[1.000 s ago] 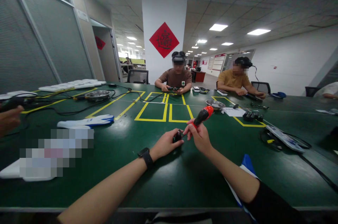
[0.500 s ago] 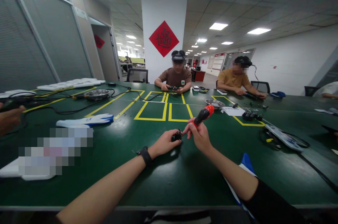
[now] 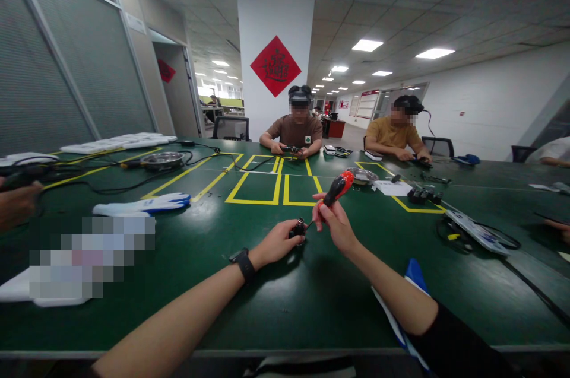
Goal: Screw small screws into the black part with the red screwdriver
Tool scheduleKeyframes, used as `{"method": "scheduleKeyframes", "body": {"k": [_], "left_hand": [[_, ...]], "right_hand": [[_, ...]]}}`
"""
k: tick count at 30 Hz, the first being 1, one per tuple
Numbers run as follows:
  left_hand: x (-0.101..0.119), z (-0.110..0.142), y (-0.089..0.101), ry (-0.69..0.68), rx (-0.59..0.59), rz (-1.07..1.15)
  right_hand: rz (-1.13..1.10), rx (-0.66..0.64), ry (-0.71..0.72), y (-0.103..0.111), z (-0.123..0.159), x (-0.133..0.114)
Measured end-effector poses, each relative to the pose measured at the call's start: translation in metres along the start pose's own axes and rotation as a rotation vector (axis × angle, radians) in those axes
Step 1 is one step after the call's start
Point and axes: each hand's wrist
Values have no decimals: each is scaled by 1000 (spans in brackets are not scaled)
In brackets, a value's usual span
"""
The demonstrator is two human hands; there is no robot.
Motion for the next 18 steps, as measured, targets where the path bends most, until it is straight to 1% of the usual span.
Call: {"method": "scheduleKeyframes", "body": {"k": [3,5,8,10,14,16,18], "left_hand": [[1,1,0,-17,-3,-69],[2,1,-1,-19,3,-121],[3,2,-2,-4,6,-179],[3,2,-2,-6,4,-188],[3,2,-3,-4,0,-180],[2,2,-3,-4,-4,-185],[1,2,-4,-11,0,-188]], "right_hand": [[-41,-11,0,-2,1,0],[-21,24,26,-3,1,0],[35,115,112,-4,0,1],[19,120,136,-4,-1,0],[-203,45,42,-2,-4,-2],[-281,59,-1,-1,-5,-2],[-309,87,-5,-1,-4,-1]]}}
Point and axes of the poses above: each hand's wrist, its own z-axis away from the middle knuckle, its own y-axis out of the back of the hand, x = y × z, and after that the axes turned 14 degrees about -z, right-handed
